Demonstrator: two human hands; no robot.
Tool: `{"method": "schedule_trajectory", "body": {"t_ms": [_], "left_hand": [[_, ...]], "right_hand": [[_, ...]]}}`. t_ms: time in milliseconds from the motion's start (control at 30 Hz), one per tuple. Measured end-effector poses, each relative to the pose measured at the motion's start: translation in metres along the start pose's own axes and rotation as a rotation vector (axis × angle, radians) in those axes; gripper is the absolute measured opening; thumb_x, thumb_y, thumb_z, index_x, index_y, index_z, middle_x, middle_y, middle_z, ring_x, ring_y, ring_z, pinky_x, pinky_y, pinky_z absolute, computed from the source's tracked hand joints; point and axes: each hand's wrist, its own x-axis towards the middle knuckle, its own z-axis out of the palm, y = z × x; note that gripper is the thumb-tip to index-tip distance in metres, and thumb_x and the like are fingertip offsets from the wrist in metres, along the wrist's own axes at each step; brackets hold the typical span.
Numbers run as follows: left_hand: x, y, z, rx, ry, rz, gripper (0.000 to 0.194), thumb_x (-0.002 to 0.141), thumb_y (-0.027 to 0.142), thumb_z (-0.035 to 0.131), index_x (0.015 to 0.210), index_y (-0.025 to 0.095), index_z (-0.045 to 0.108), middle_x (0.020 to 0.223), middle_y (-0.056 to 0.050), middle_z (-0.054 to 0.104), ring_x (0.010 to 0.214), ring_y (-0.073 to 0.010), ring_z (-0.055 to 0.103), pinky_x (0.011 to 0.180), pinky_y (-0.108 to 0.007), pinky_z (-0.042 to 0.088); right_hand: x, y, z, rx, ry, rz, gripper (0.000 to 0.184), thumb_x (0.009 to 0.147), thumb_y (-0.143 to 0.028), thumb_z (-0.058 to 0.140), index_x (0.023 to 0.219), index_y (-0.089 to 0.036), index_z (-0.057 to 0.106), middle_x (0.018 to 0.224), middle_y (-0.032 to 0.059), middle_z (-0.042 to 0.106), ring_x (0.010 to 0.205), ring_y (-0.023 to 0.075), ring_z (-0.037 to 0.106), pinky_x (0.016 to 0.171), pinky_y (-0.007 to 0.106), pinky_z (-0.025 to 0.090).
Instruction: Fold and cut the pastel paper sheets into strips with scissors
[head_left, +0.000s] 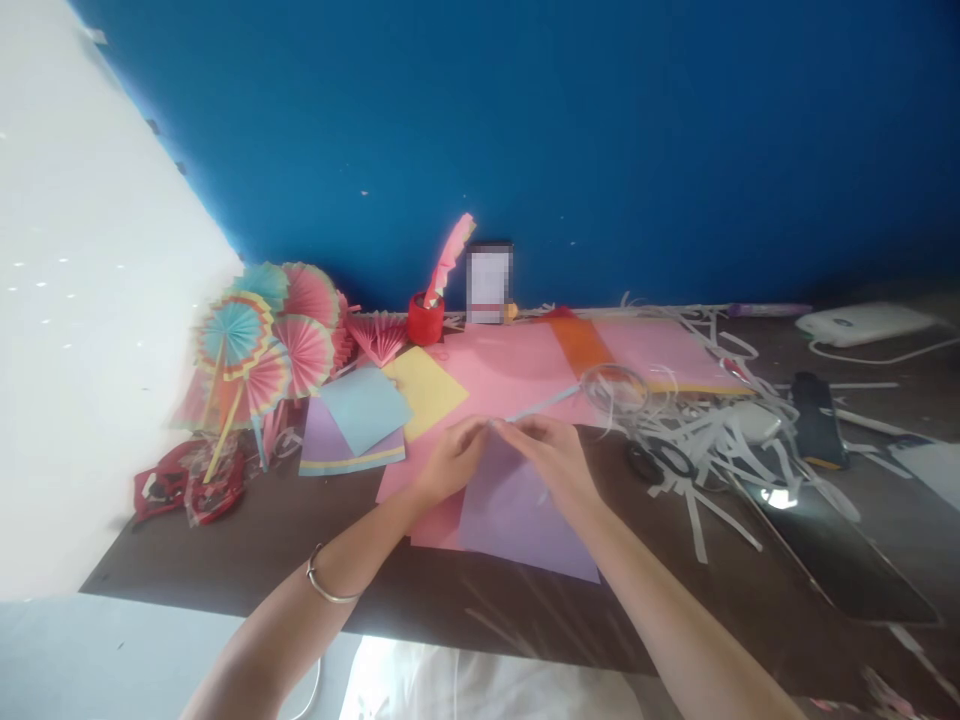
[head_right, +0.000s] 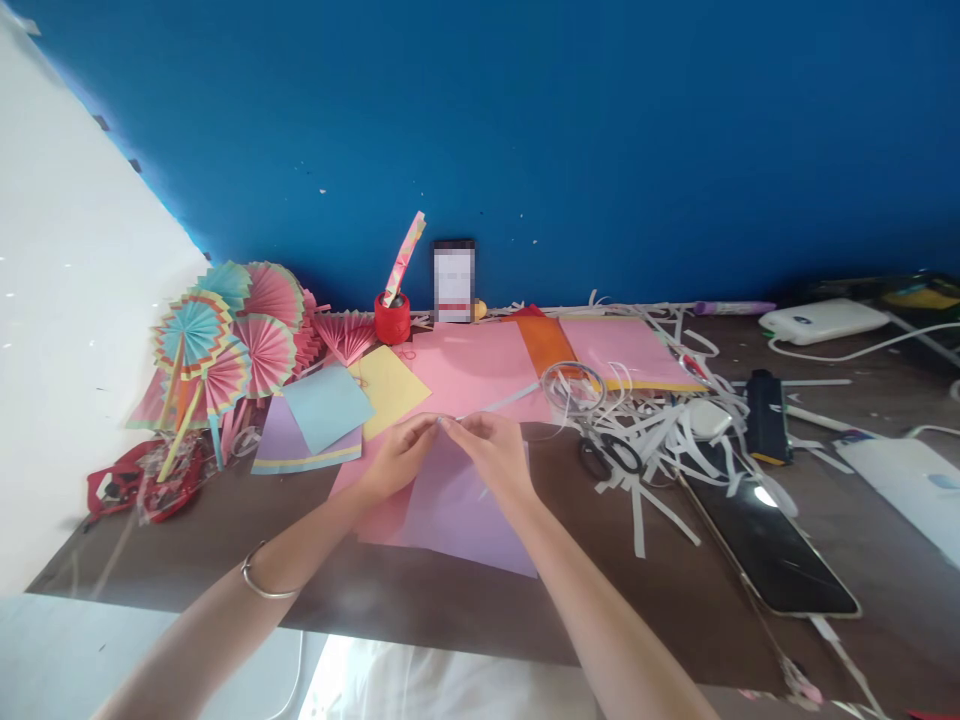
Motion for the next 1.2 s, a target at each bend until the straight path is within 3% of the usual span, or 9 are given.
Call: {"method": "schedule_trajectory", "body": {"t_ms": [767,1033,1200], "left_hand": [[-0.0009,-0.0003,-0.0002,-0.010,-0.010,-0.007,0.027,0.087,0.025,0.040,0.103,0.021,0.060,0.105,-0.004,0.063,0.097,-0.0172,0.056,0.088,-0.032,0.044],[0.0011,0.0004,0.0018,0.016,0.071,-0.029,0.030,0.088,0.035,0.040,0.094,0.018,0.064,0.096,-0.005,0.066,0.092,-0.0173,0.059,0.085,-0.031,0.045],[0.0024,-0.0021,-0.0013,0.103,0.134,0.015,0.032,0.089,0.033,0.036,0.098,0.018,0.064,0.099,-0.005,0.066,0.094,-0.0171,0.060,0.087,-0.030,0.044]], "right_hand": [[0.0005,0.0012,0.0008,-0.007,-0.003,0.005,0.038,0.062,-0.053,0.064,0.057,-0.016,0.058,0.053,-0.0008,0.051,0.053,0.0109,0.045,0.049,0.023,0.033],[0.0011,0.0028,0.0004,-0.042,-0.020,-0.025,0.038,0.063,-0.053,0.063,0.056,-0.016,0.057,0.053,-0.0010,0.052,0.053,0.0113,0.047,0.049,0.022,0.034],[0.0033,0.0039,-0.0032,0.011,-0.076,-0.069,0.031,0.063,-0.046,0.067,0.070,-0.016,0.065,0.069,0.0036,0.064,0.066,0.0158,0.058,0.059,0.025,0.042]]}}
